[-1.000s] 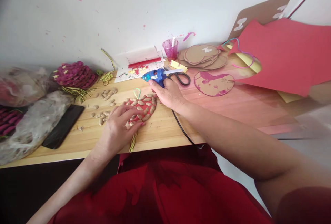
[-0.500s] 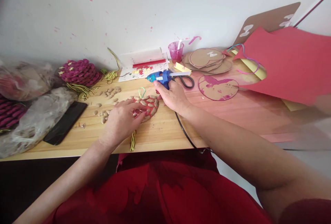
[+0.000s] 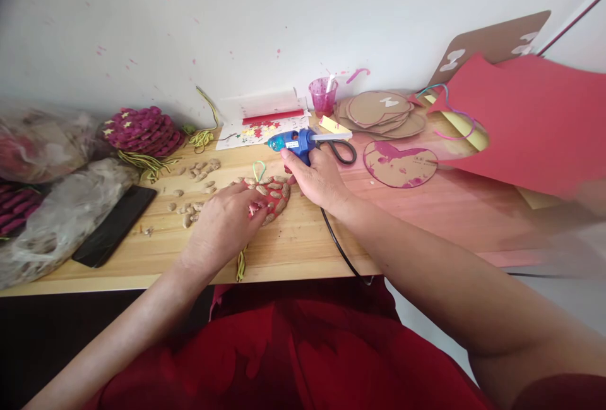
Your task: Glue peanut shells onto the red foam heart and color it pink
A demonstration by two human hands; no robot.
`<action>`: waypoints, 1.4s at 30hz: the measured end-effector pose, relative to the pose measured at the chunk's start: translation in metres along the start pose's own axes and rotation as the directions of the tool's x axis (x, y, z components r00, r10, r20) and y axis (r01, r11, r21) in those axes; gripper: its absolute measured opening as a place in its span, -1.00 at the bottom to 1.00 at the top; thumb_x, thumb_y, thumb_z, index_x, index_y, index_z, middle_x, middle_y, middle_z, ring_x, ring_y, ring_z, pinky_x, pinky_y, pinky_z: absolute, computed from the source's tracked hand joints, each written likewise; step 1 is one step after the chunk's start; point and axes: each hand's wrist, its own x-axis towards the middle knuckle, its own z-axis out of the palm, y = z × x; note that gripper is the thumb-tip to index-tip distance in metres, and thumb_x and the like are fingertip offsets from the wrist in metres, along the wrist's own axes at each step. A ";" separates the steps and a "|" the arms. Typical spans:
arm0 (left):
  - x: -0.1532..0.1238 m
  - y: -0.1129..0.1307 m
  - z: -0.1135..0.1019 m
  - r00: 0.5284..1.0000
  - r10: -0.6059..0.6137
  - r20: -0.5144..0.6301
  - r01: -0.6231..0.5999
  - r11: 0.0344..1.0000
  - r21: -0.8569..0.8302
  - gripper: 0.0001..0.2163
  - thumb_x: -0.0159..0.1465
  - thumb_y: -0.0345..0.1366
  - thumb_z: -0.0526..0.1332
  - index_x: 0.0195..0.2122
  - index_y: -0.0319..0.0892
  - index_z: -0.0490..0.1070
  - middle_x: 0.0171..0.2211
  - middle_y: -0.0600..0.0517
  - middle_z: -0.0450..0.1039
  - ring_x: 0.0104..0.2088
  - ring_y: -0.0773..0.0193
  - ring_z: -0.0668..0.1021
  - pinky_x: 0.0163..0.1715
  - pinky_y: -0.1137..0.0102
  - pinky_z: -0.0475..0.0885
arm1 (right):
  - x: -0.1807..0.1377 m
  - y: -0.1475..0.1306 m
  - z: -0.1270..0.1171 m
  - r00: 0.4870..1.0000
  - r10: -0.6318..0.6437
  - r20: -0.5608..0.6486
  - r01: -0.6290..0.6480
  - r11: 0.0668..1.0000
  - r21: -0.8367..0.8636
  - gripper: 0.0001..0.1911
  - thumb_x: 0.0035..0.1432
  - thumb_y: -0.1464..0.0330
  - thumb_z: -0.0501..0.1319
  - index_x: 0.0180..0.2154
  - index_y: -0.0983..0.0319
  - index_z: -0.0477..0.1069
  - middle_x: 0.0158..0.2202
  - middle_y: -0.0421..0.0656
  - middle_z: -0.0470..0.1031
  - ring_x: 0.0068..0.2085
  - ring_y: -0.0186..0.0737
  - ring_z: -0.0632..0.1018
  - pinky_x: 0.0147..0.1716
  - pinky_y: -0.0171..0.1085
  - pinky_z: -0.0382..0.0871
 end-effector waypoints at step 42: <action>-0.006 -0.029 0.019 0.942 -0.331 0.061 0.185 0.357 -0.916 -0.78 0.18 -0.16 0.41 -0.27 -0.21 0.60 -0.43 0.01 0.59 -0.48 0.34 0.55 -0.47 0.45 0.45 | -0.011 -0.019 0.002 0.952 0.118 0.282 -0.246 0.844 0.477 -0.58 0.15 -0.01 0.36 -0.17 0.18 0.46 -0.27 -0.14 0.59 -0.31 -0.15 0.69 -0.54 -0.34 0.53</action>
